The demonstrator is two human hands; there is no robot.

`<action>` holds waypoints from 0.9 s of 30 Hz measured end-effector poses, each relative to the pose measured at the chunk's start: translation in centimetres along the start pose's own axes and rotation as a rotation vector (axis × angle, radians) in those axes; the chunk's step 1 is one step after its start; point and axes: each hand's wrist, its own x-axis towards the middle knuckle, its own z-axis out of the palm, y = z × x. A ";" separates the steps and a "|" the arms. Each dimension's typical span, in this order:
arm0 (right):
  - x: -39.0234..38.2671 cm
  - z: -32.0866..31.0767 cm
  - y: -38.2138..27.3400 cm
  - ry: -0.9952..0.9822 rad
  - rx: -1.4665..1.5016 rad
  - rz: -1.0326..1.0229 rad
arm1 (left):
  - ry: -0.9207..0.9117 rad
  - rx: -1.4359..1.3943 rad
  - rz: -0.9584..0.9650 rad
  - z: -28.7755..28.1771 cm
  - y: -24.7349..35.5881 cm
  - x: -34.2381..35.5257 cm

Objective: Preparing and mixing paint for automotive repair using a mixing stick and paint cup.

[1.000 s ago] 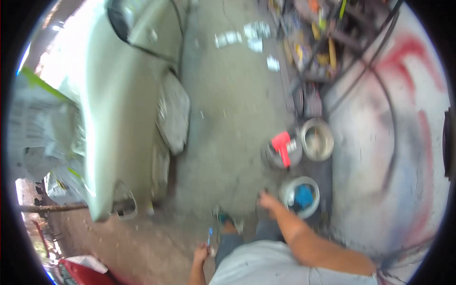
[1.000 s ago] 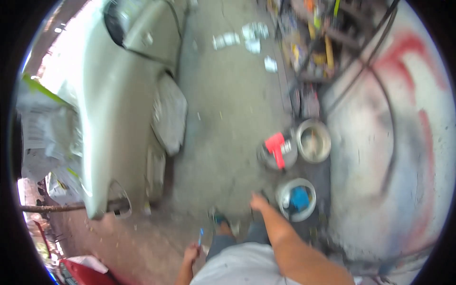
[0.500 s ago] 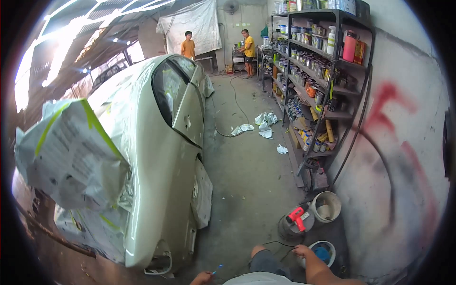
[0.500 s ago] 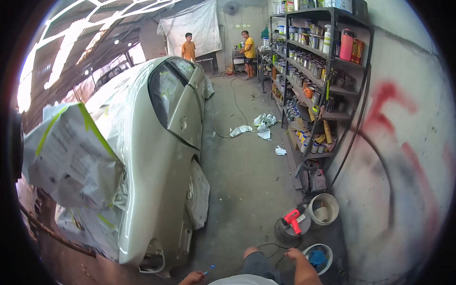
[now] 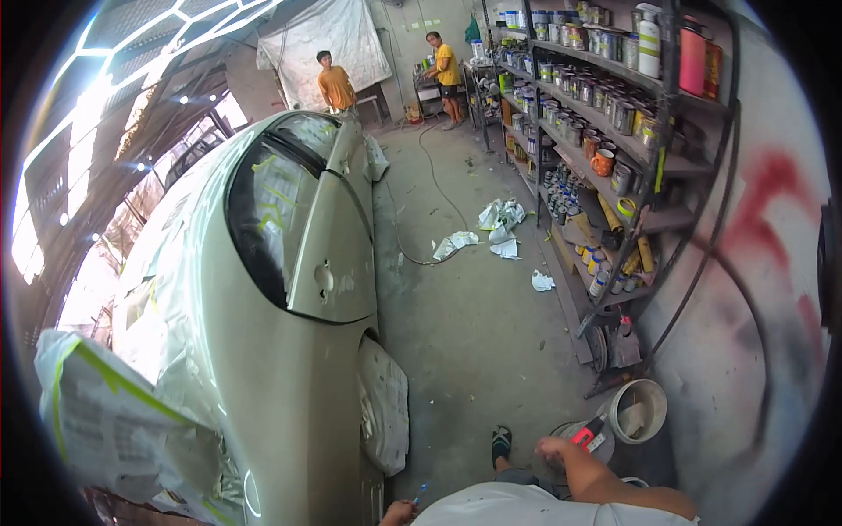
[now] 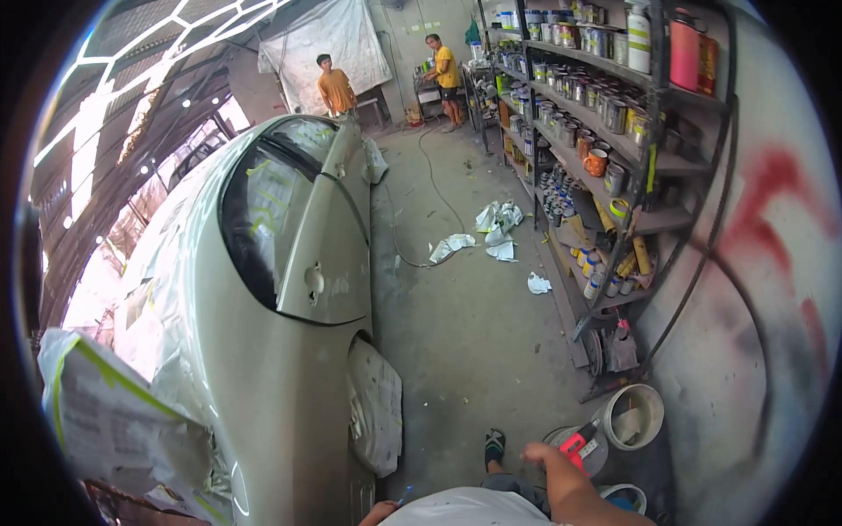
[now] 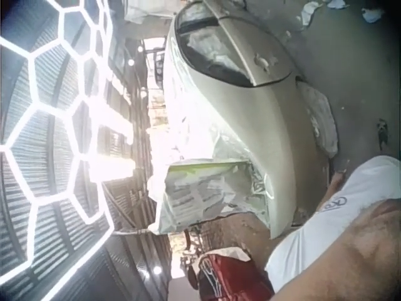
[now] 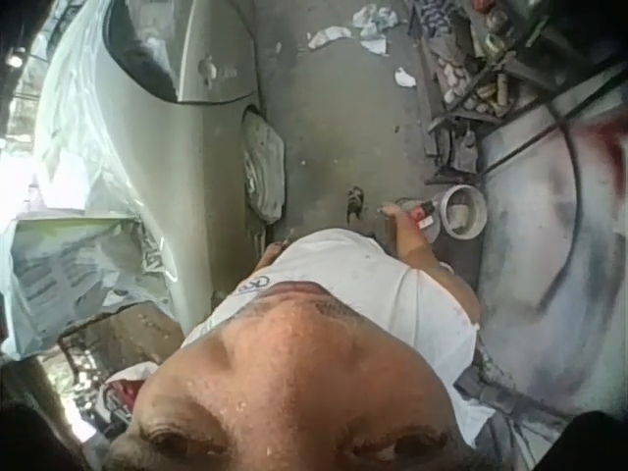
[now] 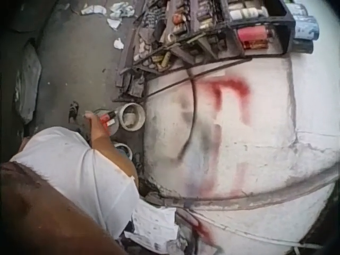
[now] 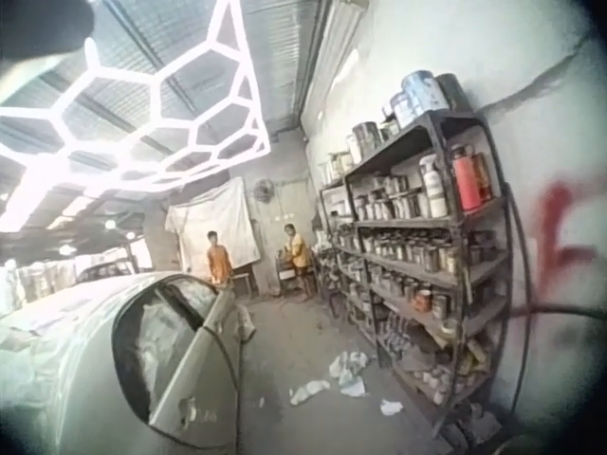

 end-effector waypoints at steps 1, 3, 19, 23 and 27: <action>0.3 -4.8 -1.5 0.051 0.018 -0.029 | -0.008 -0.044 -0.055 -0.6 0.9 1.3; 0.3 -13.2 -4.6 0.217 0.103 0.014 | -0.060 -0.431 -0.071 -2.4 2.7 4.0; 10.8 -55.8 -21.6 0.624 0.172 -0.250 | -0.305 0.382 0.431 -20.4 31.1 35.6; 13.2 -58.4 -12.9 0.540 0.515 0.170 | -0.250 0.515 0.101 -30.5 46.7 44.0; 13.8 -61.8 -11.6 0.331 0.550 0.280 | 0.141 0.236 0.251 -41.1 65.6 49.0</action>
